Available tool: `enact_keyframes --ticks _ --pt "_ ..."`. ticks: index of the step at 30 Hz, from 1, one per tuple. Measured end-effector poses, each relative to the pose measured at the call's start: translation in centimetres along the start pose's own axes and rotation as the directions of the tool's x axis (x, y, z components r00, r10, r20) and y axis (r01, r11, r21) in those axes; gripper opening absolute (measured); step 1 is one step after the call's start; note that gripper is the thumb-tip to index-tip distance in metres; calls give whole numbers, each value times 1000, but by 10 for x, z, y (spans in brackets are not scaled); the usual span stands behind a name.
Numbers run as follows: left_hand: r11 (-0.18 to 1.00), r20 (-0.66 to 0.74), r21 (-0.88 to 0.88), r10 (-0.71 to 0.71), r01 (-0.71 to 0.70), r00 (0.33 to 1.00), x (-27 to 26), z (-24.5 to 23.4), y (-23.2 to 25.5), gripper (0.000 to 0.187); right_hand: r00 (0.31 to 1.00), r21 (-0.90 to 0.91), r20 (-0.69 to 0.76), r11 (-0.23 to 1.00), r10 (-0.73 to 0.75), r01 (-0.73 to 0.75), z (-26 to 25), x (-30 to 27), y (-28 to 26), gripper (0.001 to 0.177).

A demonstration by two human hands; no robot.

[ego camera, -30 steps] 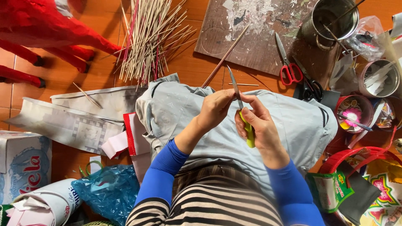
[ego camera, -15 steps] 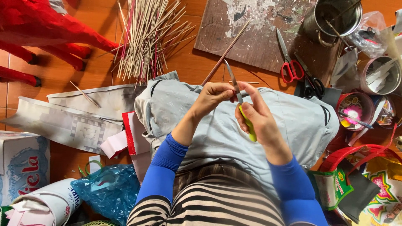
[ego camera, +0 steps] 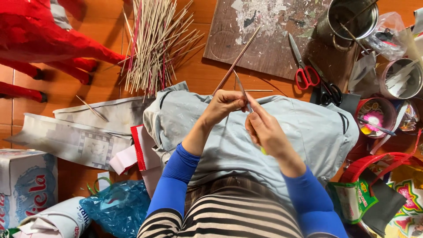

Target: Shaving thin wooden sticks with a knife.

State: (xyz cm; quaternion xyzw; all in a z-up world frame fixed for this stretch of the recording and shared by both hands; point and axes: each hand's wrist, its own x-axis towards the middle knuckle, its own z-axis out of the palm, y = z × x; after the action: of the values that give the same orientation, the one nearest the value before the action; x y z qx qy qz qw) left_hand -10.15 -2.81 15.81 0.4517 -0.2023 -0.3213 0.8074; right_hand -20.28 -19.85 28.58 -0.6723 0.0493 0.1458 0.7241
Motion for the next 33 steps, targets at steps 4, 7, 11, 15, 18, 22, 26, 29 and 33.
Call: enact_keyframes --ticks 4,7,11,15,18,22,26,29,33 --pt "996 -13 -56 -68 67 998 1 -5 0 25 989 330 104 934 109 -137 -1 6 4 55" --pt "998 -15 -26 -51 50 999 2 -7 0 25 996 240 61 967 73 -85 4 5 4 54" --pt "999 -21 -12 -36 36 999 6 -11 -8 23 995 -142 -59 988 -75 66 12 7 17 56" --pt "1000 -9 -16 -17 17 1000 7 -14 -7 23 996 -76 -69 995 -63 57 10 11 10 56" --pt "999 -35 -11 -42 42 998 3 -12 1 25 986 379 102 912 129 -158 1 18 7 55" --pt "989 -109 67 -127 134 986 4 -26 -17 27 984 398 117 902 134 -170 2 22 25 57" --pt "985 -125 32 -162 167 979 -2 -38 -39 25 991 332 66 934 121 -136 3 24 42 58" --pt "981 -148 53 -177 187 973 0 -39 -38 26 991 303 38 944 127 -132 5 28 42 56" --pt "986 -134 0 -163 165 977 4 -38 -40 25 994 -52 -95 997 -61 56 17 32 67 54"
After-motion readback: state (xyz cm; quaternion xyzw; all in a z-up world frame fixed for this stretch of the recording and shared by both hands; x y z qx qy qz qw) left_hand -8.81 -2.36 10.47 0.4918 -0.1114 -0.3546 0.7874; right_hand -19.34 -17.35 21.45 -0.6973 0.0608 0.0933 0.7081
